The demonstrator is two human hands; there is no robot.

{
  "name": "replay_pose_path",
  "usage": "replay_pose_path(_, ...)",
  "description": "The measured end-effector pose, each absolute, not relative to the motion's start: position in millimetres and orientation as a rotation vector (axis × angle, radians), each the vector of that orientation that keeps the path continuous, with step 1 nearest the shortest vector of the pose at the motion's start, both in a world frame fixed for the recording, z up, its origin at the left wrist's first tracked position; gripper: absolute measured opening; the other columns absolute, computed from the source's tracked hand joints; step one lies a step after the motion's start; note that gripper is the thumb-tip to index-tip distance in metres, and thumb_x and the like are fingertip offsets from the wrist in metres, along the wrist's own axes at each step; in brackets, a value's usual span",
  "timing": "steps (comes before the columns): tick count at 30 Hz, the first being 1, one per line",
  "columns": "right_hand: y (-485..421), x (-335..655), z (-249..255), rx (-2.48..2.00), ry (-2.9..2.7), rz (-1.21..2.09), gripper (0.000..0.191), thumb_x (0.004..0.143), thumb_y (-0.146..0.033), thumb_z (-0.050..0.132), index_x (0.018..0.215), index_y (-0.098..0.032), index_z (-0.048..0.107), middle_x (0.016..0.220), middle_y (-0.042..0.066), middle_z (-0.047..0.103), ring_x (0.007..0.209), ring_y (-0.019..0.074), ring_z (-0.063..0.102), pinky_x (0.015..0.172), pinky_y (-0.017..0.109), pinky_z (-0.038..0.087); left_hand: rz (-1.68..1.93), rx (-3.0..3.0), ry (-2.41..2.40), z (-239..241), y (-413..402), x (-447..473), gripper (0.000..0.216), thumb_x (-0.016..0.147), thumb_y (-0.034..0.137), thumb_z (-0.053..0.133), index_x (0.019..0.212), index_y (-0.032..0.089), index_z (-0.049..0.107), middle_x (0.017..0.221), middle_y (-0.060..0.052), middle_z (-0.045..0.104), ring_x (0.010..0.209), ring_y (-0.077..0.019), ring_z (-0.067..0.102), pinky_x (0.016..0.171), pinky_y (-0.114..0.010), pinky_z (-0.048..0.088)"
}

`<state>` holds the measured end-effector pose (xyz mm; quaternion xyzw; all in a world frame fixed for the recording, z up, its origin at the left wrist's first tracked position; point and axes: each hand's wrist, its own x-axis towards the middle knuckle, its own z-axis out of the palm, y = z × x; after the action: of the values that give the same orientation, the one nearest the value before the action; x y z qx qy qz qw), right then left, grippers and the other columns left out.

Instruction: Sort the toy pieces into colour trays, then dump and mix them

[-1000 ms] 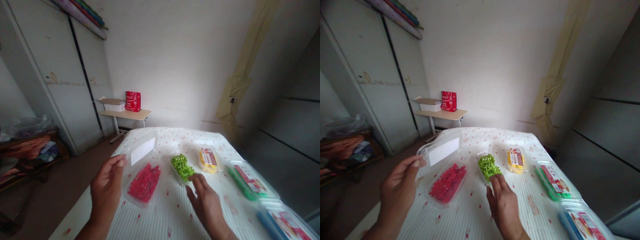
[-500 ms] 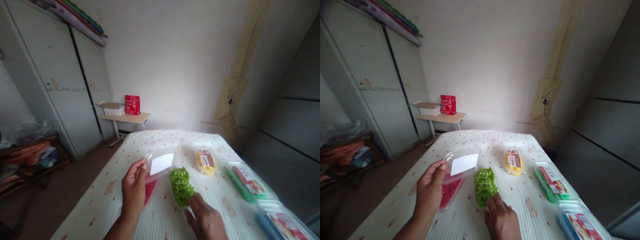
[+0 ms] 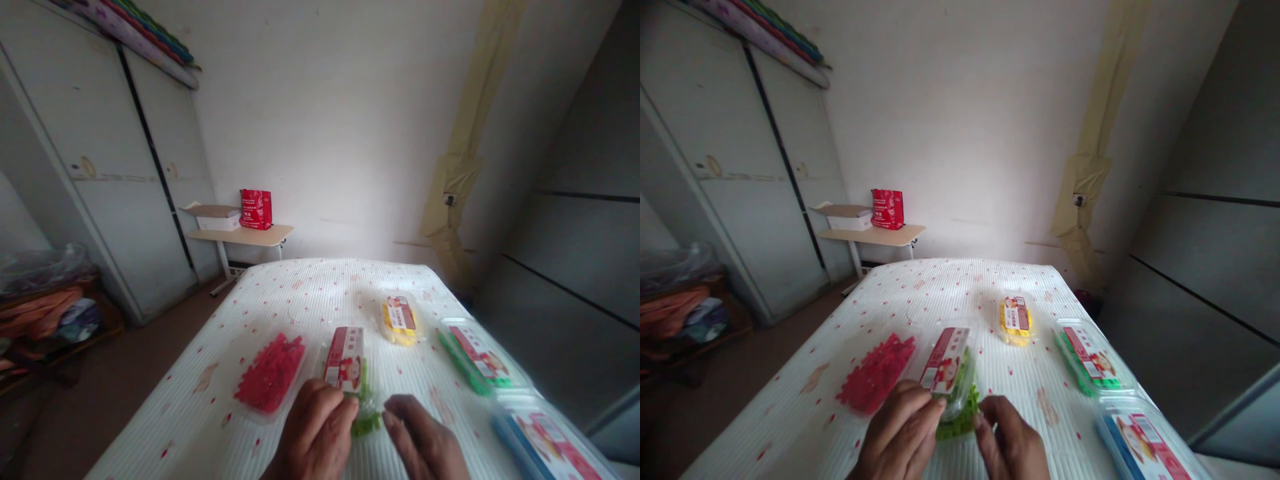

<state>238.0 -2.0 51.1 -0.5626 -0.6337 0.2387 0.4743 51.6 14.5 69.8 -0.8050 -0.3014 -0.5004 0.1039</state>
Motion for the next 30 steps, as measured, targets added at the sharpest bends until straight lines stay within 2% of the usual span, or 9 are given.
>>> replay_pose_path(3,16,249,67,-1.358,-1.313,0.875,0.043,0.083,-0.053,0.041,0.107,-0.019,0.054,0.073,0.003,0.062,0.044,0.0118,0.049,0.040,0.024,0.039,-1.442,-2.360,-0.847,63,17,65,0.020,0.083,0.010,0.047,0.098,0.016,0.059,0.073,-0.005,0.060,0.067,-0.0148,0.055,0.061,-0.027,0.048)
replay_pose_path(5,31,253,70,-1.352,-1.327,0.940,0.050,0.080,-0.053,0.046,0.114,-0.017,0.050,0.080,0.004,0.063,0.049,0.0121,0.051,0.042,0.024,0.040,-1.448,-2.286,-0.801,52,20,77,0.015,0.082,0.010,0.048,0.089,0.015,0.061,0.066,-0.003,0.058,0.062,-0.0132,0.053,0.058,-0.026,0.046)
replay_pose_path(9,56,251,66,-1.408,-1.539,0.918,0.037,0.072,-0.041,0.058,0.099,-0.015,0.060,0.081,0.004,0.064,0.054,0.0120,0.053,0.050,0.024,0.042,-1.491,-2.144,-0.822,25,24,101,0.019,0.079,0.007,0.048,0.064,0.017,0.057,0.051,0.001,0.050,0.050,-0.0106,0.046,0.051,-0.025,0.037)
replay_pose_path(11,63,247,62,-1.464,-1.599,0.872,0.032,0.070,-0.034,0.057,0.095,-0.015,0.062,0.078,0.003,0.064,0.054,0.0122,0.053,0.053,0.025,0.043,-1.505,-2.100,-0.864,18,24,106,0.024,0.078,0.006,0.046,0.060,0.018,0.055,0.048,0.002,0.047,0.046,-0.0102,0.043,0.048,-0.026,0.032)
replay_pose_path(14,66,244,56,-1.536,-1.642,0.764,0.031,0.068,-0.027,0.054,0.094,-0.014,0.062,0.075,0.003,0.063,0.055,0.0132,0.053,0.055,0.026,0.043,-1.436,-2.193,-0.830,23,23,99,0.023,0.082,0.015,0.042,0.066,0.018,0.058,0.055,0.000,0.052,0.050,-0.0119,0.047,0.050,-0.027,0.035)
replay_pose_path(17,67,243,50,-1.544,-1.682,0.690,0.032,0.070,-0.025,0.049,0.096,-0.013,0.062,0.075,0.004,0.062,0.056,0.0139,0.053,0.056,0.027,0.043,-1.354,-2.381,-0.856,40,23,78,0.025,0.085,0.031,0.042,0.083,0.017,0.062,0.077,-0.006,0.061,0.068,-0.0167,0.057,0.061,-0.030,0.046)
replay_pose_path(23,67,238,45,-1.563,-1.756,0.522,0.032,0.072,-0.023,0.042,0.098,-0.014,0.059,0.084,0.007,0.062,0.060,0.0156,0.056,0.060,0.029,0.044,-1.315,-2.332,-1.582,37,37,50,0.035,0.083,0.014,0.042,0.116,0.018,0.053,0.121,-0.012,0.053,0.110,-0.0213,0.052,0.089,-0.037,0.048)
replay_pose_path(27,65,234,47,-1.617,-1.765,0.463,0.031,0.074,-0.022,0.041,0.100,-0.016,0.057,0.089,0.007,0.063,0.065,0.0162,0.059,0.064,0.028,0.044,-1.283,-2.325,-1.734,7,50,52,0.041,0.083,0.013,0.037,0.122,0.016,0.051,0.132,-0.015,0.047,0.122,-0.0243,0.043,0.097,-0.045,0.042)
replay_pose_path(30,65,233,48,-1.613,-1.756,0.548,0.028,0.078,-0.022,0.038,0.101,-0.017,0.054,0.079,0.004,0.064,0.061,0.0154,0.060,0.060,0.026,0.042,-1.333,-2.333,-1.826,-4,54,54,0.044,0.082,0.013,0.037,0.123,0.013,0.051,0.135,-0.016,0.044,0.126,-0.0256,0.039,0.100,-0.047,0.039)
